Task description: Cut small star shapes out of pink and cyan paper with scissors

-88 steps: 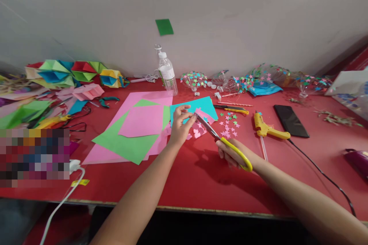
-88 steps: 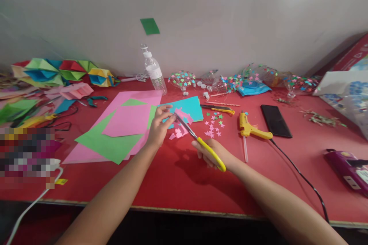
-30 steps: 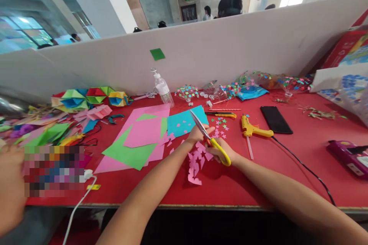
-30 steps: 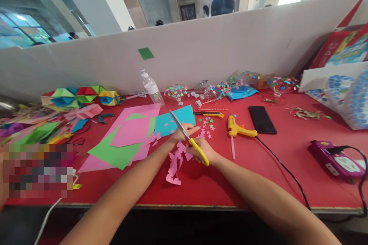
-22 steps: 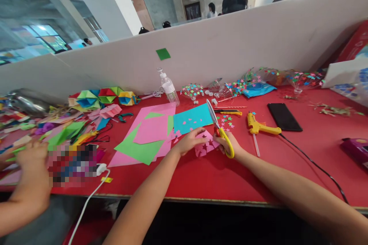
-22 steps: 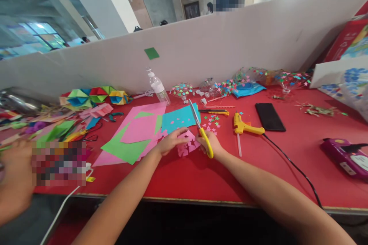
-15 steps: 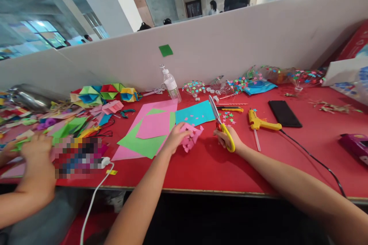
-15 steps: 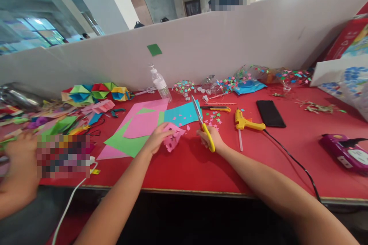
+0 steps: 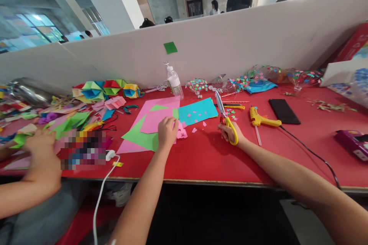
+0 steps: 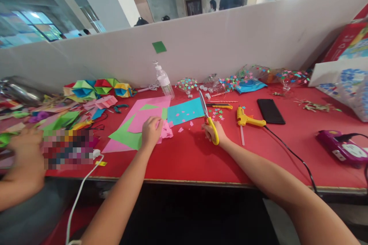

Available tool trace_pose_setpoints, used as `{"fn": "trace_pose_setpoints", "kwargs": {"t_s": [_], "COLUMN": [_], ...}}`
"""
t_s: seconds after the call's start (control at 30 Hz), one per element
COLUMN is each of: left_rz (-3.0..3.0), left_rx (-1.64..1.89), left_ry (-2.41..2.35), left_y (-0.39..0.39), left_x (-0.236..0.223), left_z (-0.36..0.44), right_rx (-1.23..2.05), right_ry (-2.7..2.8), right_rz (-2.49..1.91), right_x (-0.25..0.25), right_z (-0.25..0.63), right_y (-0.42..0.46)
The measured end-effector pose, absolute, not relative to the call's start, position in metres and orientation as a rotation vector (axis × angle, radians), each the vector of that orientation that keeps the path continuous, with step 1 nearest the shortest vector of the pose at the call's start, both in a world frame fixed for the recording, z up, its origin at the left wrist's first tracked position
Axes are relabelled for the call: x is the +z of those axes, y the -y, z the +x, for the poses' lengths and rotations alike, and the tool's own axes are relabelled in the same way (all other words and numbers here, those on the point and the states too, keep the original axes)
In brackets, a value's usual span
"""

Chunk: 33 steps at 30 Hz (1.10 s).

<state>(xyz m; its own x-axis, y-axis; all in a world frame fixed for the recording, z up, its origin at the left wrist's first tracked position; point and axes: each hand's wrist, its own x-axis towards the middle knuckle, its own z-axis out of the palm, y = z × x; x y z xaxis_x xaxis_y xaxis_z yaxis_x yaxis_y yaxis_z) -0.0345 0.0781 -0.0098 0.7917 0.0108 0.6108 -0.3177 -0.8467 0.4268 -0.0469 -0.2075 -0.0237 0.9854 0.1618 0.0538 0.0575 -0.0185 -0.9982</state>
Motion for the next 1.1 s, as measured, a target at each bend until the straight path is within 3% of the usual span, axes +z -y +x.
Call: {"fn": "trace_pose_setpoints", "kwargs": {"t_s": [0.23,0.33,0.5,0.77,0.93,1.1], "left_rz": [2.423,2.447,2.531,2.498,2.643,2.625], "left_rx": [0.806,0.800,0.413,0.524,0.374,0.388], "left_ry": [0.103,0.397,0.968,0.502,0.292,0.361], "left_y": [-0.087,-0.069,-0.033,-0.065,-0.076,-0.042], "left_x": [-0.022,-0.016,-0.013,-0.012,0.003,0.017], "left_z": [-0.043,-0.053,-0.065,-0.052,-0.046,-0.030], "right_rx": [0.089,0.092,0.095,0.115,0.097,0.096], "right_ry": [0.157,0.155,0.166,0.111,0.087,0.091], "right_rz": [-1.589,-1.601,-1.629,-1.610,-1.605,-1.595], "right_x": [-0.023,-0.021,-0.015,-0.018,-0.017,-0.017], "right_z": [-0.048,-0.050,-0.052,-0.053,-0.052,-0.050], "right_y": [0.206,0.206,0.204,0.204,0.204,0.203]}}
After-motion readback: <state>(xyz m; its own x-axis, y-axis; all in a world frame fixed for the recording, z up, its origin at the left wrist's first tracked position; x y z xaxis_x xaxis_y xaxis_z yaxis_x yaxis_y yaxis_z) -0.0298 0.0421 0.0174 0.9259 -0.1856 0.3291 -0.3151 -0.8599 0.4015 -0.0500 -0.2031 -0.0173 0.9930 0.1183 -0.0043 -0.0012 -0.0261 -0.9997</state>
